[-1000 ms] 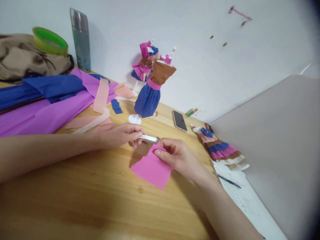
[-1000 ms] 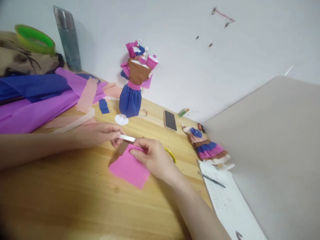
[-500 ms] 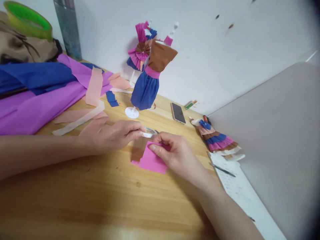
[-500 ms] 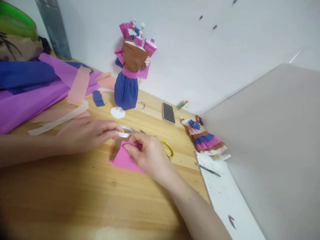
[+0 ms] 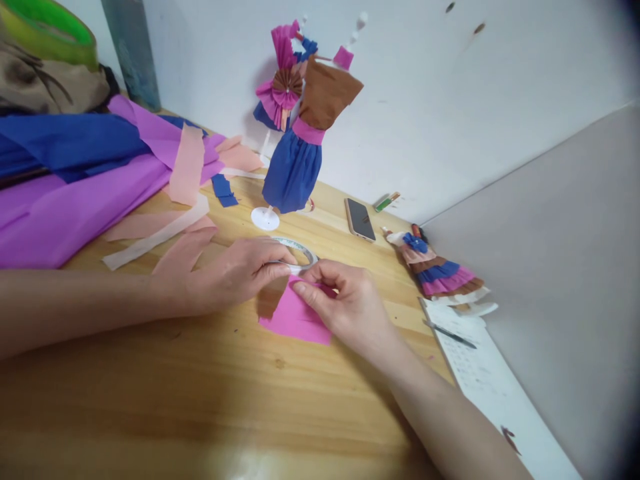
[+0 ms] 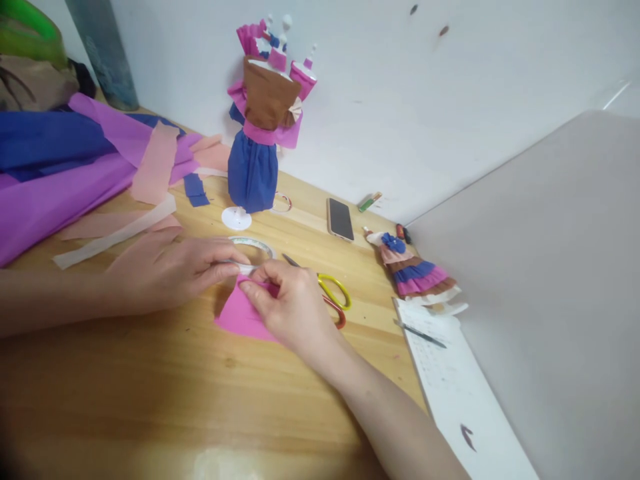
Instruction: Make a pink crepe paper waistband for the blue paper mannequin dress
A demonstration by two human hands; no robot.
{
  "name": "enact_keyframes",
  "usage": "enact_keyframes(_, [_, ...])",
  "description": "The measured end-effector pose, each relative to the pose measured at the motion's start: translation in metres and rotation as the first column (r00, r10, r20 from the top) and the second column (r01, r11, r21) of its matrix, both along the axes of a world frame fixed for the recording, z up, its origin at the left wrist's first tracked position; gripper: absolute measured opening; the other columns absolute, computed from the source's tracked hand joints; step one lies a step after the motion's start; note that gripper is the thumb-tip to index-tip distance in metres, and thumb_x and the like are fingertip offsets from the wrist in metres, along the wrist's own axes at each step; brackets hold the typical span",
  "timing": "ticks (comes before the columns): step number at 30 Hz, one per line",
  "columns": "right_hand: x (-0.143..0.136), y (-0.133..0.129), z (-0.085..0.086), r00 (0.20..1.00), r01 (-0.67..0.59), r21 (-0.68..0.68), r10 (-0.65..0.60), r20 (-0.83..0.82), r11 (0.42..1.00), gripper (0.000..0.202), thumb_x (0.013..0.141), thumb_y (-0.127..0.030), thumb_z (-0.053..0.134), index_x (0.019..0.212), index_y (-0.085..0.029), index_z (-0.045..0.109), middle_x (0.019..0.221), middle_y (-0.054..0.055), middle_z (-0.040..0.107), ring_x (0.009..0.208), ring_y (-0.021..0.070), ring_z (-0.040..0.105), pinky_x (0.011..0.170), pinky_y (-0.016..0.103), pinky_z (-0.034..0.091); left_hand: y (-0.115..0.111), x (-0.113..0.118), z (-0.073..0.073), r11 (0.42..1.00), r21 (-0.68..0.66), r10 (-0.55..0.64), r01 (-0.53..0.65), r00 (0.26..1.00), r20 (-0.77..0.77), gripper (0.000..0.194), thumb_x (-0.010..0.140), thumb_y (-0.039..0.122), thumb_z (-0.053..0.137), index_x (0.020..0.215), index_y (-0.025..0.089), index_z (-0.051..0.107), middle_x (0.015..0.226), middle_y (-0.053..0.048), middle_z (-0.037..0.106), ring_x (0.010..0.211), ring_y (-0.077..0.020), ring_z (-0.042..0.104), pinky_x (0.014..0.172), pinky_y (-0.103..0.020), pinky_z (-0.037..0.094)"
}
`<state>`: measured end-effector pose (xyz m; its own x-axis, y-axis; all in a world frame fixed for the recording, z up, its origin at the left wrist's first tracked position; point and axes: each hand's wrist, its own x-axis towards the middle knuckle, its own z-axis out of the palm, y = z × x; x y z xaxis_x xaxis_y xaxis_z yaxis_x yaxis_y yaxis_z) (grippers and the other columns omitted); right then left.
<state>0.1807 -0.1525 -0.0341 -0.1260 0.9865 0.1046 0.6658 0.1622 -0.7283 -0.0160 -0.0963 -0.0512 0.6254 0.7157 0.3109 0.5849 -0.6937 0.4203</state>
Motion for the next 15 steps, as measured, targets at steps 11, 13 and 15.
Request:
enact_keyframes(11, [-0.003,-0.001,-0.004,0.991,0.007,0.154,-0.027,0.128,0.988,0.027,0.085,-0.030,0.062,0.061,-0.018,0.061,0.052,-0.001,0.061,0.047,0.0102,0.047,0.050,0.024,0.036,-0.006,0.010,0.020,0.939,-0.293,-0.116,0.179,0.969,0.220,0.020,0.095,0.020,0.051,0.080,0.018,0.065,0.091,-0.006,0.075,0.091,-0.0177,0.066,0.087,-0.026,0.048])
enact_keyframes(13, [-0.003,-0.001,-0.004,0.990,0.013,0.158,-0.034,0.133,0.987,0.027,0.085,-0.029,0.062,0.061,-0.018,0.061,0.052,0.000,0.062,0.047,0.0103,0.048,0.050,0.024,0.036,-0.007,0.011,0.020,0.937,-0.301,-0.106,0.176,0.966,0.235,0.021,0.094,0.022,0.050,0.077,0.019,0.062,0.090,-0.007,0.074,0.091,-0.0184,0.065,0.087,-0.027,0.048])
enact_keyframes(15, [-0.004,-0.001,-0.005,0.990,0.021,0.163,-0.043,0.131,0.986,0.027,0.085,-0.029,0.062,0.060,-0.018,0.060,0.052,0.000,0.061,0.047,0.0103,0.048,0.050,0.024,0.036,-0.007,0.011,0.020,0.940,-0.300,-0.096,0.166,0.967,0.236,0.024,0.093,0.024,0.049,0.071,0.020,0.057,0.082,-0.005,0.070,0.085,-0.0188,0.063,0.085,-0.029,0.048])
